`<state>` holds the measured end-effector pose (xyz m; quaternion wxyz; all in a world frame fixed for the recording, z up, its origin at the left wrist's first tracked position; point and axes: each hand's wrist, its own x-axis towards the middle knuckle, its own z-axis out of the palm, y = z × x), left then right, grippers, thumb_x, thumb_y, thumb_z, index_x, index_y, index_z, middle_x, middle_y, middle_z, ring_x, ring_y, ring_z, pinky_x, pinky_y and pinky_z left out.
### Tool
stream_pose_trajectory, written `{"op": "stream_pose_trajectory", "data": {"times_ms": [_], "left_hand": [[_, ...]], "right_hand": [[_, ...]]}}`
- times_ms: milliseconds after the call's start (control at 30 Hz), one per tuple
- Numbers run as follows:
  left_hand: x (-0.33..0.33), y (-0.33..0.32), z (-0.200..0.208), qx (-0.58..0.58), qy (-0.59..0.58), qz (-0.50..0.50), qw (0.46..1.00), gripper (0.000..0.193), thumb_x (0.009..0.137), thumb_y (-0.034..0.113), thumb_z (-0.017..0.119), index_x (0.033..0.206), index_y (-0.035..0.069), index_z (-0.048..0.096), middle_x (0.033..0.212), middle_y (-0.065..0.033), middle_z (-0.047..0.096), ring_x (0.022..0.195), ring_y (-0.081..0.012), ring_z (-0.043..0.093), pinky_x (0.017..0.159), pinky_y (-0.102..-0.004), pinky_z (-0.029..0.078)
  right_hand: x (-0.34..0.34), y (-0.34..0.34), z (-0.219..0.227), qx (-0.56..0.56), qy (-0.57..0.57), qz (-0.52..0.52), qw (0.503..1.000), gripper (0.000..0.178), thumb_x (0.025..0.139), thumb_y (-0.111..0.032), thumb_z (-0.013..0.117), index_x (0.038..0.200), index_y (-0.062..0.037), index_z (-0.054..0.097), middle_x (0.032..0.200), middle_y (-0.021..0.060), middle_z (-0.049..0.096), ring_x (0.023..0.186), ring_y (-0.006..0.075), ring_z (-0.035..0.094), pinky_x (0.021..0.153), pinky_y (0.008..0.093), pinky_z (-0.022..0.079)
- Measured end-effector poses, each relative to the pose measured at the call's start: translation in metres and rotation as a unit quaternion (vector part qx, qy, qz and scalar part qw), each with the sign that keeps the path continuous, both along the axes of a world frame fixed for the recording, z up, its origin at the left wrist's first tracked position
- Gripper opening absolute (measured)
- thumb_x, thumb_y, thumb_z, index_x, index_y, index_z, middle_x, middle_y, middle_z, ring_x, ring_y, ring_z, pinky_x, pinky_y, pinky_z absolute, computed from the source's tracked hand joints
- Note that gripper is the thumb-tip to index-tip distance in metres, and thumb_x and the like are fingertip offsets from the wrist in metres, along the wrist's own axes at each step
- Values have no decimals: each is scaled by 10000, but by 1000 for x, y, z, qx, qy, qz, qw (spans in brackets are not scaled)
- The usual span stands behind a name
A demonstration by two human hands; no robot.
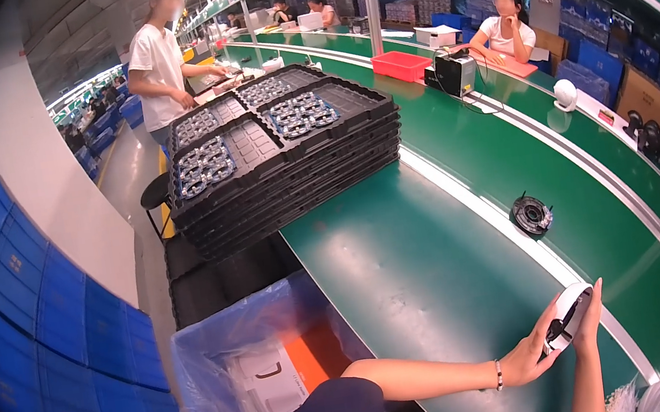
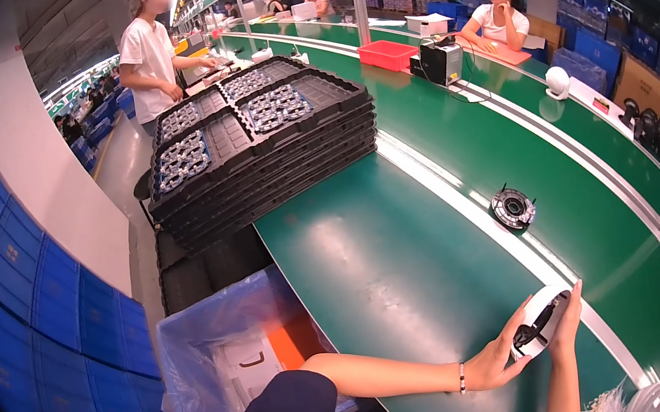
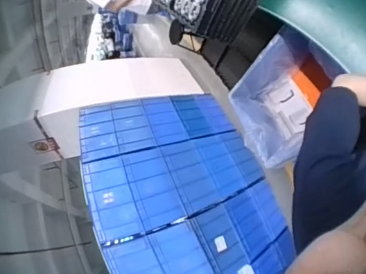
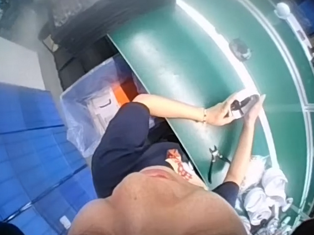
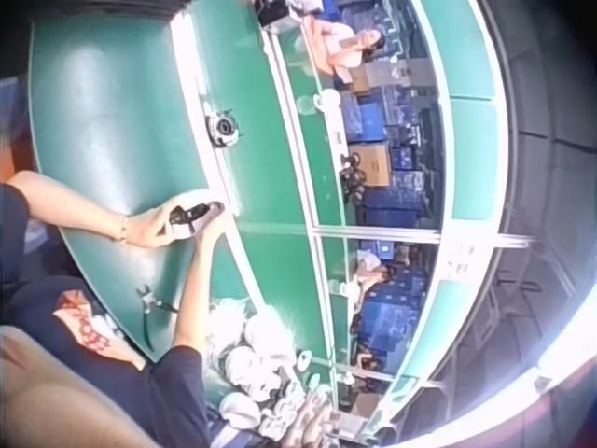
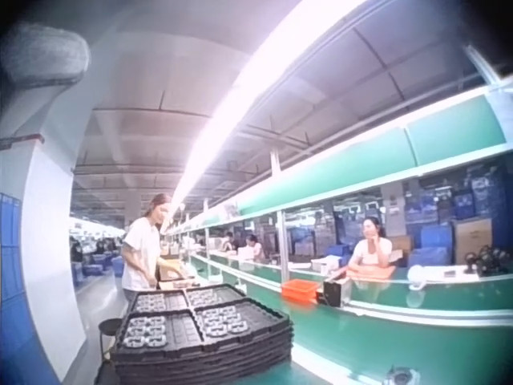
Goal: Assembling LED light housings and circuit boards on an assembly line.
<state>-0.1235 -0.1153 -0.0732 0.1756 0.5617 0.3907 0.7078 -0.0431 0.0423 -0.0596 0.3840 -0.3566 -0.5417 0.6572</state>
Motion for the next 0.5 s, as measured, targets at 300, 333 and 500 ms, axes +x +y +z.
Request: {"op": "stream_pose_trajectory", "data": {"times_ms": [300,333,500], "left_hand": [[7,-9,17,-39,-14,25,999,774,730,-27,472,1354,32,18,1416,-193,-6,1311,-330,82,1053,-382,138],[14,-11,22,-77,-66,-1,995,738,735,-8,466,1342,-2,46,1401,-204,75,1302,-297,144,1049,-373,160],[20,-21,50,-355,-355,-262,824,702,798,84,470,1348,87,33,1304,-162,271,1118,-249,434,839,-393,460]], "right_hand": [[68,-28,31,40,23,195,980,596,910,-497,176,1243,-45,377,1216,69,454,1117,180,425,978,312,282],[81,-37,35,50,13,186,981,597,911,-494,166,1263,-48,350,1240,64,431,1129,182,414,982,317,277],[119,-84,67,52,-117,177,976,521,909,-401,336,1260,-16,334,1107,105,508,909,190,546,783,277,437]]}}
